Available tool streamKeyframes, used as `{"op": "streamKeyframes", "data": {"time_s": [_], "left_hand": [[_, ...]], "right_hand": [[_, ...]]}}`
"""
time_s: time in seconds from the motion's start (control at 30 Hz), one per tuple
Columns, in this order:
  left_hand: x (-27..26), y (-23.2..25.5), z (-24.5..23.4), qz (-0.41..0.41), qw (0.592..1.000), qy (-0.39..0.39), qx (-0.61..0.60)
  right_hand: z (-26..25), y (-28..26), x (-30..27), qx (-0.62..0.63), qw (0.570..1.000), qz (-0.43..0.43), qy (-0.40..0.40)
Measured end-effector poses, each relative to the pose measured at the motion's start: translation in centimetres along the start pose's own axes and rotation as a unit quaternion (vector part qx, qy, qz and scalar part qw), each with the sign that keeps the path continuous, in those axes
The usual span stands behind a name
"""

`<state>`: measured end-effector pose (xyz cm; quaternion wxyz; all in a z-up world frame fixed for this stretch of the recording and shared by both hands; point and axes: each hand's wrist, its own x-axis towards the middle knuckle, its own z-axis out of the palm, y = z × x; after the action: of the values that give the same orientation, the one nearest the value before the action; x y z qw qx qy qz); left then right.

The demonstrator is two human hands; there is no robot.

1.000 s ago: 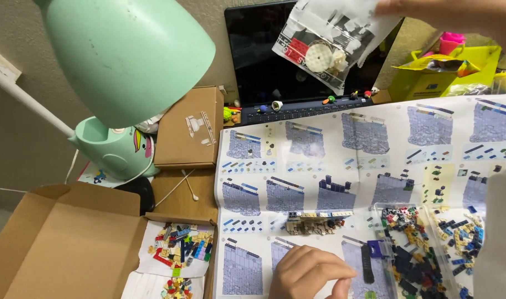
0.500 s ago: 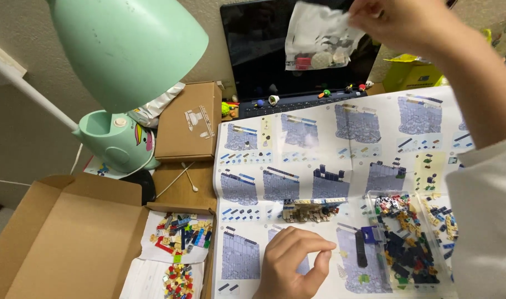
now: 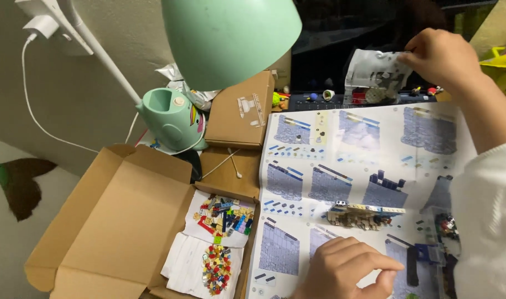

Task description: Assembling a complex building block model by following a printed instruction manual and searching for parts in various containers.

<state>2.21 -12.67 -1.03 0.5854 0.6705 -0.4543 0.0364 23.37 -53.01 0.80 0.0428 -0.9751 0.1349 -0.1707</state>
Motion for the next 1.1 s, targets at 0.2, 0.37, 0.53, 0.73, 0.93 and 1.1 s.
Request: {"op": "streamKeyframes", "data": {"time_s": [0.2,0.37,0.53,0.73,0.93,1.1], "left_hand": [[-0.3,-0.3,0.2,0.0,0.999,-0.048,-0.007],[0.0,-0.6,0.5,0.034,0.994,-0.099,-0.008],[-0.1,-1.6,1.4,0.061,0.988,-0.143,0.01],[-0.2,-1.9,1.7,0.049,0.985,-0.16,0.046],[0.0,-2.1,1.8,0.024,0.978,-0.194,0.072],[0.0,-2.2,2.0,0.0,0.972,-0.218,0.084]], "right_hand": [[-7.5,-3.5,-4.7,-0.044,0.993,0.035,-0.106],[-10.9,-5.1,-9.2,-0.02,0.933,0.137,-0.332],[-11.7,-3.7,-11.5,-0.099,0.972,0.0,-0.215],[-12.8,-2.3,-15.4,-0.081,0.984,-0.118,-0.106],[-14.2,-2.6,-19.4,-0.08,0.982,-0.169,-0.029],[-14.9,-3.7,-23.4,-0.136,0.969,-0.205,0.02]]}}
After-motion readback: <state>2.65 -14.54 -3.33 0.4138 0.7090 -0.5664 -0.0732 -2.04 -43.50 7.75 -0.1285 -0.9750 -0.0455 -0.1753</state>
